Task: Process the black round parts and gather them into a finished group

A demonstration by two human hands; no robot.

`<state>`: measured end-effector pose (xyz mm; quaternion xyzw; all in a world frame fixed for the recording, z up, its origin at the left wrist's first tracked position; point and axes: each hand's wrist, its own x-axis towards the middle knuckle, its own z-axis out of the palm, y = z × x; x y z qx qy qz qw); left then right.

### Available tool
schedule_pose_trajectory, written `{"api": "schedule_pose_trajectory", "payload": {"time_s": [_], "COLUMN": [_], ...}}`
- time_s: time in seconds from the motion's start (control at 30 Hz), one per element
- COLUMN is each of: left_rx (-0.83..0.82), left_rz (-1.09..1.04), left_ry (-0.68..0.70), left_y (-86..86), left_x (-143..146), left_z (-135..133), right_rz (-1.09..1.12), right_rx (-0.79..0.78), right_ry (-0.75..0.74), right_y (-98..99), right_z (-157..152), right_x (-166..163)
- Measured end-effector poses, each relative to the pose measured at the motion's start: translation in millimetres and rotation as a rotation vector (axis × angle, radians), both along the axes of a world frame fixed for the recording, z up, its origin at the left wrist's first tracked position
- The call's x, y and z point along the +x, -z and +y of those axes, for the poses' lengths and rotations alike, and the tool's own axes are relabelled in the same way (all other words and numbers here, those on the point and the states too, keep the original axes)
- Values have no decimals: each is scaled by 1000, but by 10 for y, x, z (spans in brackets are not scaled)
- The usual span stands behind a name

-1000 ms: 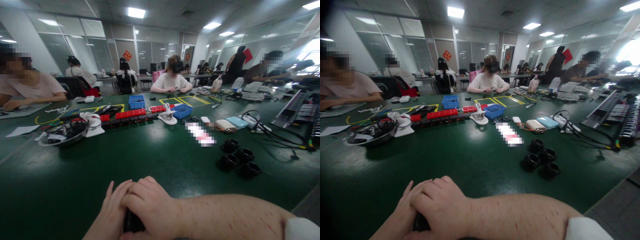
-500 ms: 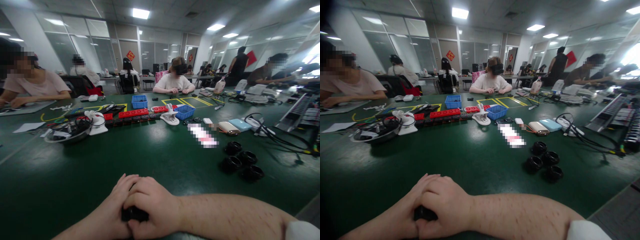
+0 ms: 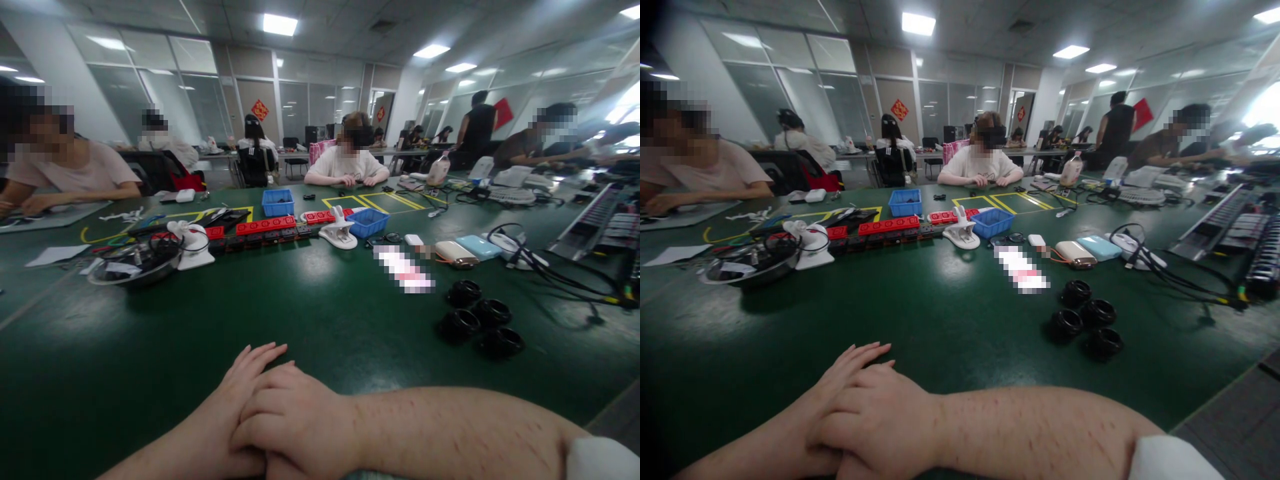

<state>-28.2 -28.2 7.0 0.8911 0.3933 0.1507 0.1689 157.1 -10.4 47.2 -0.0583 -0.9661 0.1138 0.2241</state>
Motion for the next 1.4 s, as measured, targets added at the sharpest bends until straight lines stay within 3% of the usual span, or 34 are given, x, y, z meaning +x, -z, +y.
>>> {"api": "schedule_pose_trajectory", "payload": {"time_s": [0.2, 0.4, 0.63, 0.9, 1.13, 1.4], "left_rx": [84, 98, 80, -142, -150, 139], "left_rz": [-44, -21, -67, -47, -5, -6], "left_ry": [-115, -97, -9, 76, 144, -64], "left_y": [-49, -256, -255, -277, -325, -44], "left_x": [53, 132, 126, 75, 79, 97], "left_z": [-13, -4, -3, 59, 21, -76], "right_rz": [279, 229, 302, 401, 383, 298], "right_rx": [-56, -140, -130, -96, -107, -164], "right_ry": [125, 239, 131, 1, -54, 254], "right_y": [16, 37, 72, 31, -2, 62], "right_z": [-11, -37, 3, -6, -3, -25], "right_x": [24, 21, 15, -1, 6, 15]}}
